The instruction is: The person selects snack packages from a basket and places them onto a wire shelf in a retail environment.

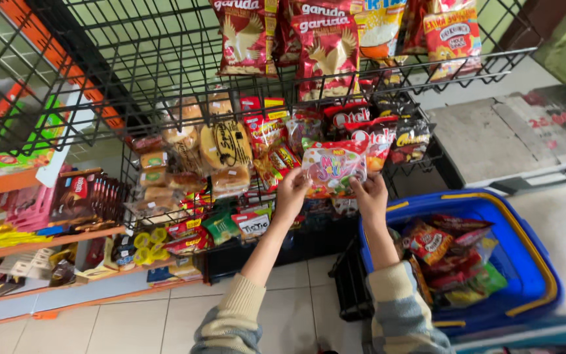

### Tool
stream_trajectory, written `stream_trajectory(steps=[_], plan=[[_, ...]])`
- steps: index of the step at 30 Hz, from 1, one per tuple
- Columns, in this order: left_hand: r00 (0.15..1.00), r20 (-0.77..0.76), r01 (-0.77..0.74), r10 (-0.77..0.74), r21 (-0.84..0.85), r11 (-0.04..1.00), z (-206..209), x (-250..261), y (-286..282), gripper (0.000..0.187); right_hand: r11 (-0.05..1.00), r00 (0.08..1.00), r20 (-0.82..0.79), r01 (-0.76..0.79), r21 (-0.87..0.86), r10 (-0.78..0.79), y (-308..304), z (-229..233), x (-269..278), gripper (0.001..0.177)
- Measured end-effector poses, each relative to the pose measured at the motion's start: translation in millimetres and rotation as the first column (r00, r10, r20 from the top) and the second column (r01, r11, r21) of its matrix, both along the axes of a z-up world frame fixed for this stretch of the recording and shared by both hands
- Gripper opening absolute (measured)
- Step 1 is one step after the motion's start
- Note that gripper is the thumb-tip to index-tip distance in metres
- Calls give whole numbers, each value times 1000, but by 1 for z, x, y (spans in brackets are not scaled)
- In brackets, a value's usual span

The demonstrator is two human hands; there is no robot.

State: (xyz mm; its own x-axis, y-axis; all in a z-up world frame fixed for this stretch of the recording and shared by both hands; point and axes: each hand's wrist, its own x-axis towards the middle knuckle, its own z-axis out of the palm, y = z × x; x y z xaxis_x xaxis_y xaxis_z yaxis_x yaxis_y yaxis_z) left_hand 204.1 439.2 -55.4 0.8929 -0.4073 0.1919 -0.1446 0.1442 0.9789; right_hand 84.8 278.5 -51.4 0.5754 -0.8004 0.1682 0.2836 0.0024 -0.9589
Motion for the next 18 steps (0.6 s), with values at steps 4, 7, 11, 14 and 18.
stream_trajectory(steps=[4, 7, 11, 14, 18], plan=[[990, 116, -90, 85, 41, 995, -4, 49, -19, 53, 956, 992, -82, 64, -287, -91, -19, 7, 45, 35], [983, 151, -106, 102, 20, 994, -31, 86, -34, 56, 842, 954, -184, 107, -528, -237, -45, -22, 79, 35], [904, 409, -161, 128, 47, 986, -35, 128, -41, 35, 693, 933, -140, 141, -707, -332, -56, -39, 124, 24], [904, 410, -162, 122, 63, 985, -41, 140, -35, 35, 632, 912, -189, 93, -770, -364, -72, -70, 159, 26], [891, 439, -178, 114, 108, 978, -47, 173, -48, 32, 669, 920, -258, 6, -743, -294, -65, -61, 168, 10]])
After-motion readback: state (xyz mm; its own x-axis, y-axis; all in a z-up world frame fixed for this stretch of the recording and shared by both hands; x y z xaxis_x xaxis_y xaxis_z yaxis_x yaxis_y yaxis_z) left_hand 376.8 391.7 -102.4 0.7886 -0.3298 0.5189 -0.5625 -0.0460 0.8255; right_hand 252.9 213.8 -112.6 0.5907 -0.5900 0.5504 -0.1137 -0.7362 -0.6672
